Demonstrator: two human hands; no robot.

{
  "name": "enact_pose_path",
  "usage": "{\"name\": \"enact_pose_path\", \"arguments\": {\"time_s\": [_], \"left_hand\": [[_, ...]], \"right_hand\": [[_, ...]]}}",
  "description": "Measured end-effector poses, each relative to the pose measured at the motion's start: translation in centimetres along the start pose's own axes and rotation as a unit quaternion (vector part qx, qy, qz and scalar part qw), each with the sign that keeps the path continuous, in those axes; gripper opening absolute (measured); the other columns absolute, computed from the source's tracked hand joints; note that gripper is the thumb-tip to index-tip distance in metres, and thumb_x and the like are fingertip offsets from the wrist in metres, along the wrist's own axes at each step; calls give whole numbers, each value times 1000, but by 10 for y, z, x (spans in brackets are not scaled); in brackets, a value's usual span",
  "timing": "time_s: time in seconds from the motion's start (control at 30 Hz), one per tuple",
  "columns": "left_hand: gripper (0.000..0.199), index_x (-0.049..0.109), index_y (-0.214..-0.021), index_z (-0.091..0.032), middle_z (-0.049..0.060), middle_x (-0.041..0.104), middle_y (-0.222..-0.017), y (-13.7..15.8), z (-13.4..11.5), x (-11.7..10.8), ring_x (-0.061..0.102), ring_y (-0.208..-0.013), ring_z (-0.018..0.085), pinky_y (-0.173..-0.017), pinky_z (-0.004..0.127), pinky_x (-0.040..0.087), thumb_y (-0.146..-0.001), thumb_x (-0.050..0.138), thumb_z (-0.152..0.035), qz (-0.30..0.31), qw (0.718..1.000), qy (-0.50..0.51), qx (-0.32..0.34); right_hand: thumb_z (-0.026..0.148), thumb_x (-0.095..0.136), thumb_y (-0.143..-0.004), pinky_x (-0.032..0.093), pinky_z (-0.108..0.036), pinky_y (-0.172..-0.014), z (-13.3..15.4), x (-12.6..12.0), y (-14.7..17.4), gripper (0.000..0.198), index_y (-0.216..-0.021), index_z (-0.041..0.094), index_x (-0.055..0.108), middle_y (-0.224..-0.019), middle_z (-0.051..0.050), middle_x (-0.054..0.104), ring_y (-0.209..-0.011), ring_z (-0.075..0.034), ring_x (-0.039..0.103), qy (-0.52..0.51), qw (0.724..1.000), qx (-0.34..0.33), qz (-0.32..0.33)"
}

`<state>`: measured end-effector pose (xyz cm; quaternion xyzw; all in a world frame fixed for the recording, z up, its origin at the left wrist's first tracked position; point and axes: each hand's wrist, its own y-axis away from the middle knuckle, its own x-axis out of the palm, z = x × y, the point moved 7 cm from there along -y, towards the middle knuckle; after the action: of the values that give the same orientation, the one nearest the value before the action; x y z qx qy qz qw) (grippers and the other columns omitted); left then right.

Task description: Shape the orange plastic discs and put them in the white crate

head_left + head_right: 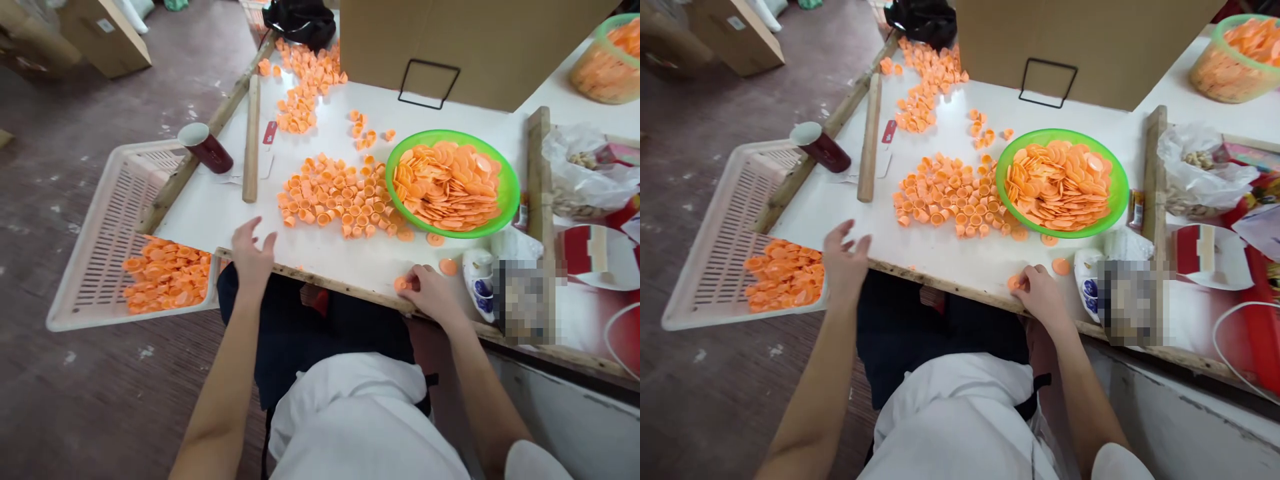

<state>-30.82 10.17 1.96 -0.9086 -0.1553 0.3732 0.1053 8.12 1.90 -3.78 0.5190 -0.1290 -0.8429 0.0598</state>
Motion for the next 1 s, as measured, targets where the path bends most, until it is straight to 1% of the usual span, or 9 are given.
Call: {"name": "enact_pose_path", "arguments": {"time_s": [0.13,0.23,0.3,0.4,0.47,0.53,0.67,0.8,1.0], "left_hand": [[36,62,-112,-17,13,58,-109,-20,-14,63,53,-105,27,-86,40,49,-77,60,-21,57,997,-46,-4],[18,68,-92,-16,12,59,-97,-29,0,82,55,-95,25,-91,41,45,-76,62,-22,86,994,-61,-17],[13,67,-85,-16,10,61,-93,-24,6,82,56,-85,21,-88,39,45,-76,63,-24,85,995,-18,-46],[20,66,-89,-17,7,65,-90,1,-6,78,59,-80,18,-80,34,48,-73,68,-30,81,979,158,-97],[27,66,-92,-17,6,68,-90,26,-28,80,61,-83,17,-78,30,50,-71,72,-33,107,941,296,-122],[30,67,-94,-17,7,70,-92,52,-53,85,64,-87,18,-78,29,51,-70,74,-34,155,894,392,-148],[29,70,-97,-17,9,71,-101,88,-82,93,66,-91,19,-82,30,52,-72,76,-31,221,825,481,-198],[31,70,-101,-18,9,71,-104,94,-84,88,67,-88,18,-78,29,54,-72,77,-27,210,819,496,-199],[29,71,-99,-18,8,72,-103,97,-89,83,67,-85,17,-75,27,55,-71,77,-25,206,829,486,-184]], "right_hand": [[23,66,-72,43,-28,-67,8,-3,0,25,-93,19,54,-90,-4,59,-75,-17,58,-31,1000,3,4],[24,62,-76,42,-29,-68,7,-3,3,19,-94,20,58,-86,-3,58,-74,-17,57,-36,999,-18,-7],[27,57,-81,42,-30,-68,4,0,4,11,-88,21,61,-85,-3,59,-71,-17,56,-58,997,-32,-25],[33,55,-84,45,-31,-70,4,10,1,16,-87,21,64,-87,-5,61,-75,-18,58,-168,983,-41,-68],[37,55,-85,47,-32,-71,14,20,-3,21,-94,21,65,-88,-5,63,-77,-19,59,-273,958,-49,-73],[38,55,-87,50,-32,-72,36,29,-6,25,-103,21,64,-88,-4,65,-78,-18,60,-369,926,-61,-40],[34,64,-82,51,-30,-72,94,32,-5,25,-104,22,62,-87,-1,65,-76,-15,61,-503,858,-92,50],[34,76,-71,53,-26,-66,118,18,-1,33,-95,22,59,-82,2,65,-72,-13,61,-574,812,-92,44],[41,72,-75,54,-27,-60,113,16,5,27,-86,20,59,-74,2,62,-62,-12,59,-572,817,-72,22]]}}
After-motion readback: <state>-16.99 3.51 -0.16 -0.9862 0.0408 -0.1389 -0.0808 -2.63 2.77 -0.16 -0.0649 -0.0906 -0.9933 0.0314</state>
